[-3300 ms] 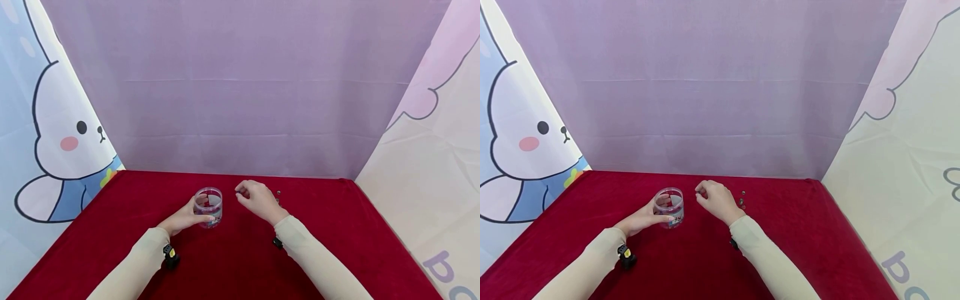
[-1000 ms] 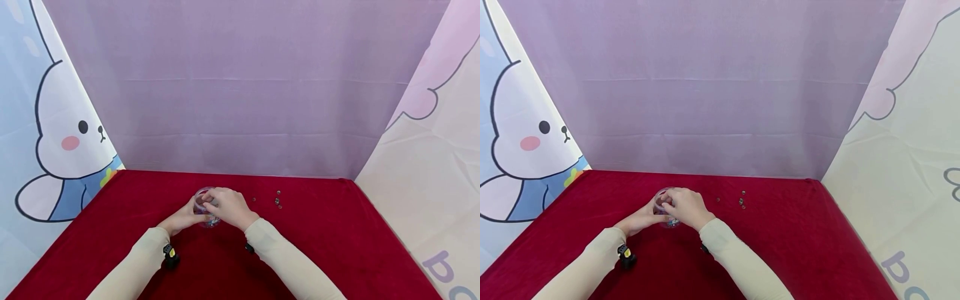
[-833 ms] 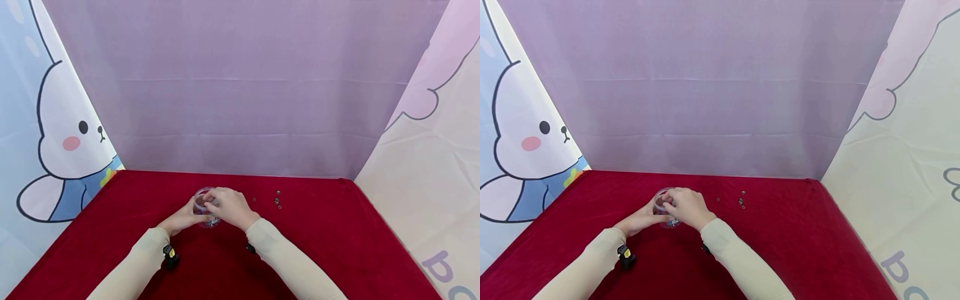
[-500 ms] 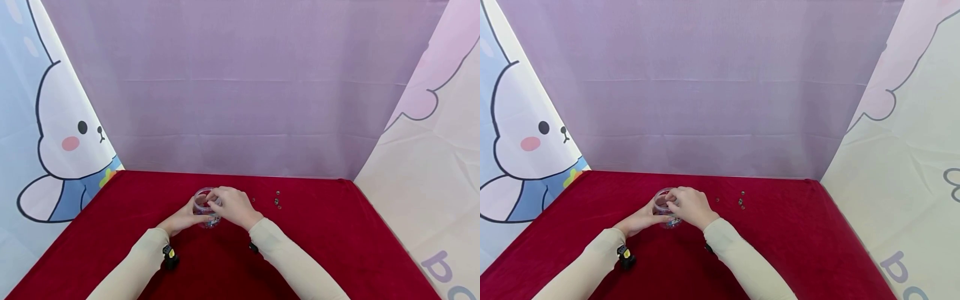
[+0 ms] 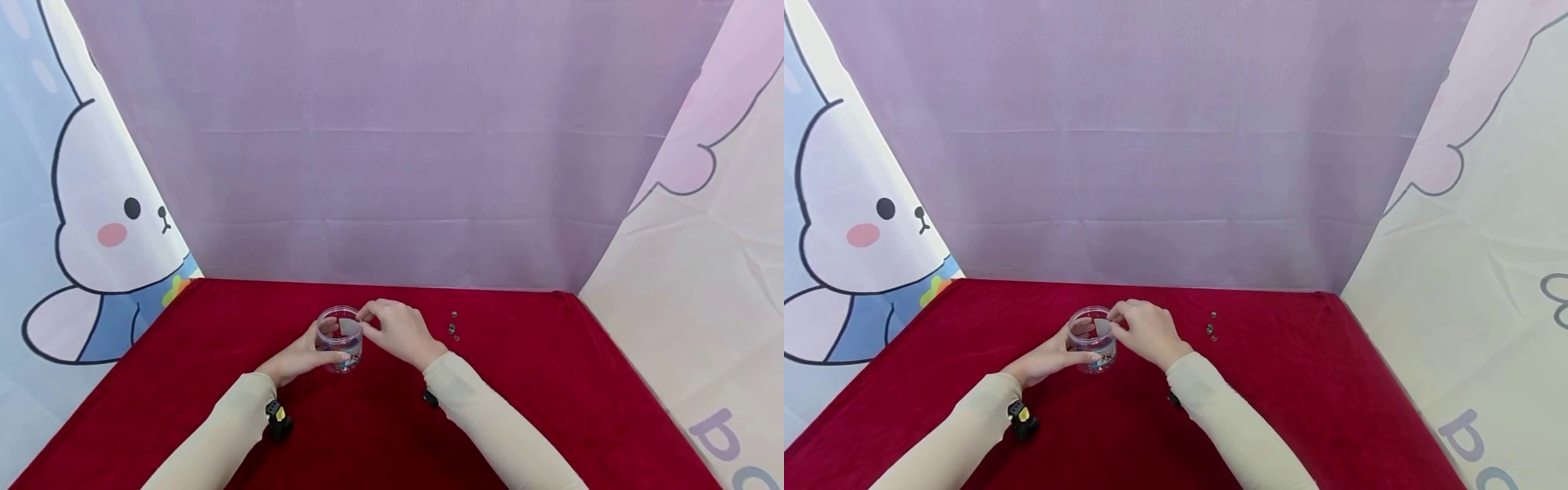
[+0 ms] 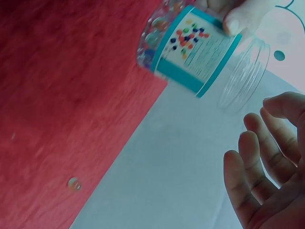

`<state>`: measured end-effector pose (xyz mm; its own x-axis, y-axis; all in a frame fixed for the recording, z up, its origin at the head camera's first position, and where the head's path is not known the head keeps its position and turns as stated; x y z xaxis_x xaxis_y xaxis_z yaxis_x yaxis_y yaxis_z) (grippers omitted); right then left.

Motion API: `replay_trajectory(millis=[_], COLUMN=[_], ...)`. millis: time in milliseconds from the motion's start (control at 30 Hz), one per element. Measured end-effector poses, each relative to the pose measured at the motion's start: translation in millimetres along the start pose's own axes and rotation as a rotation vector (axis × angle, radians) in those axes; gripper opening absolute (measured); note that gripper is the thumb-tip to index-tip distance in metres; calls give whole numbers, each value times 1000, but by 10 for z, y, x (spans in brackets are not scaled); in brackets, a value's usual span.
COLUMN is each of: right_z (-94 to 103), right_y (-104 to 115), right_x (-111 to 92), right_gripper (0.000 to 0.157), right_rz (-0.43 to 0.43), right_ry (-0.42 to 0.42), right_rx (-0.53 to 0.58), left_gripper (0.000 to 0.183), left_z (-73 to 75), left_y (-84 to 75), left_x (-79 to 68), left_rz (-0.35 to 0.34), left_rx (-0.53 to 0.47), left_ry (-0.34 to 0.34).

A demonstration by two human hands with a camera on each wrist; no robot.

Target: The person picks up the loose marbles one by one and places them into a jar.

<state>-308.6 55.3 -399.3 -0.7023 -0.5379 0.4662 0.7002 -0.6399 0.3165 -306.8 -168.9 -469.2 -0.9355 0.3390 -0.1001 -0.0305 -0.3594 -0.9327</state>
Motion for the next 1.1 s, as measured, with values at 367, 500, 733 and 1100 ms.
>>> replay_trajectory(millis=[367,500,733,1100], right_z=[73,98,131,234], right_y=[-312,-420,-593,-779], right_x=[-142,-207,-324,-485], right_gripper=[16,16,13,11], right_rz=[-84,-113,-178,-227], right_ry=[11,3,-11,23], right_rx=[-2,5,26,13], left_gripper=[92,93,92,93], left_z=[-9,-10,-9,7], left_y=[-8,1,10,2], left_x=[-7,-9,-10,-8], left_rz=[5,5,-2,-4], left_rx=[33,42,40,37], left_ry=[-19,-17,-15,-18])
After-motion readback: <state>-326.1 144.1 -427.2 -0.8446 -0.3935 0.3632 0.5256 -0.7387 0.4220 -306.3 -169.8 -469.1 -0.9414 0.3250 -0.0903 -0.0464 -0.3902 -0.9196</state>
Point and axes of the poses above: each hand's wrist, its own x-axis towards the middle knuckle, its own z-axis out of the back of the hand, y = z × x, the point moved 2 cm from there along x, towards the middle knuckle, and after that the axes turned 3 degrees about x, right-handed, at the moved point
